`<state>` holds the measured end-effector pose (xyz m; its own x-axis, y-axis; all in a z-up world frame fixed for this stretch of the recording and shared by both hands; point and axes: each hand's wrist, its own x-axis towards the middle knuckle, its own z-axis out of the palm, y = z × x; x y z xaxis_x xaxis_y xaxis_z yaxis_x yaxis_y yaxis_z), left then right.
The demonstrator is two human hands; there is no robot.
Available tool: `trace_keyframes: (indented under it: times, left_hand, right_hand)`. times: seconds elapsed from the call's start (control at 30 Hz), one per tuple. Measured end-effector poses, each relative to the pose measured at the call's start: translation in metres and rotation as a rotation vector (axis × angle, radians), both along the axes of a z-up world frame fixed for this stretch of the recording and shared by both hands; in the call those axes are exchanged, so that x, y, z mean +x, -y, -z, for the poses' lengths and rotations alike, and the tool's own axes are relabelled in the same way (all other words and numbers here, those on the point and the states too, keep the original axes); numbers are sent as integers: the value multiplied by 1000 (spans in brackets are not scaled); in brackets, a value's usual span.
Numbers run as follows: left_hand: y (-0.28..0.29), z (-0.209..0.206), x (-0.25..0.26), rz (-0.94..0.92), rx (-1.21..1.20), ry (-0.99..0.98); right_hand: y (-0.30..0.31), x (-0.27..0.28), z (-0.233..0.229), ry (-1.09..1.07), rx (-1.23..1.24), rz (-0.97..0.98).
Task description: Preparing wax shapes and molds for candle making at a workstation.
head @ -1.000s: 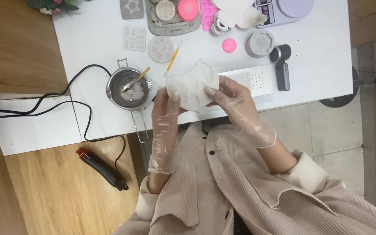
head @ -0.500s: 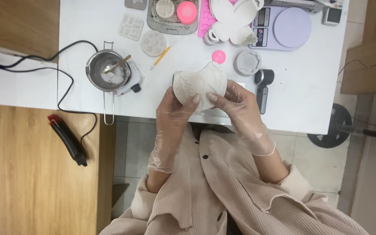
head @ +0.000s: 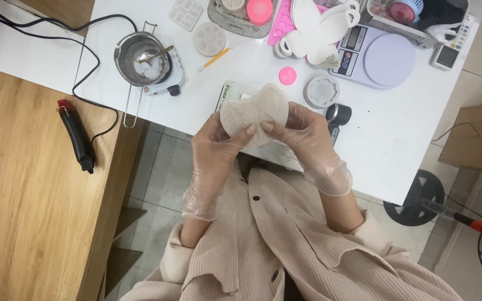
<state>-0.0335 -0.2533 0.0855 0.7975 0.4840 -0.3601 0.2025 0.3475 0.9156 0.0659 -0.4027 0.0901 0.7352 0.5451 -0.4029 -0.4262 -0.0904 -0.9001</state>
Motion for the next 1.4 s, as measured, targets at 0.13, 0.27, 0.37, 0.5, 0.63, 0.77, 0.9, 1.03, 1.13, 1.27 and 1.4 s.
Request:
trace_keyframes:
  times: [0.13, 0.27, 0.37, 0.5, 0.63, 0.77, 0.9, 1.03, 1.13, 1.27, 1.4]
  left_hand:
    - [-15, 7, 2, -15, 7, 3]
    - [-45, 13, -1, -39, 13, 12]
    - [-75, 16, -2, -37, 23, -25]
    - [-120, 27, -4, -40, -12, -10]
    - [-164, 36, -10, -83, -75, -2]
    - [-212, 66, -27, -138, 19, -10]
    - [-260, 72, -45, -196, 95, -61]
    - [-297, 83, -62, -292, 124, -109]
    - [-309, 88, -68, -315, 126, -108]
    - [-314, 96, -69, -326, 62, -88]
    - [-315, 100, -68, -326, 25, -80]
  right_hand:
    - [-16, 7, 0, -11, -18, -30]
    - [-47, 10, 5, 33, 21, -61]
    - [-80, 11, 11, 40, -28, -42]
    - [-133, 10, 15, -46, -27, 4]
    - [-182, 6, 23, -130, -73, 5]
    - [-226, 0, 42, -67, -150, -26]
    - [-257, -1, 81, 191, -66, 1]
    - [-286, 4, 115, 437, -85, -98]
    - [-307, 5, 116, 495, -166, -166]
    - [-324, 8, 117, 511, -357, -243]
    - [-328, 7, 118, 612, -490, -334]
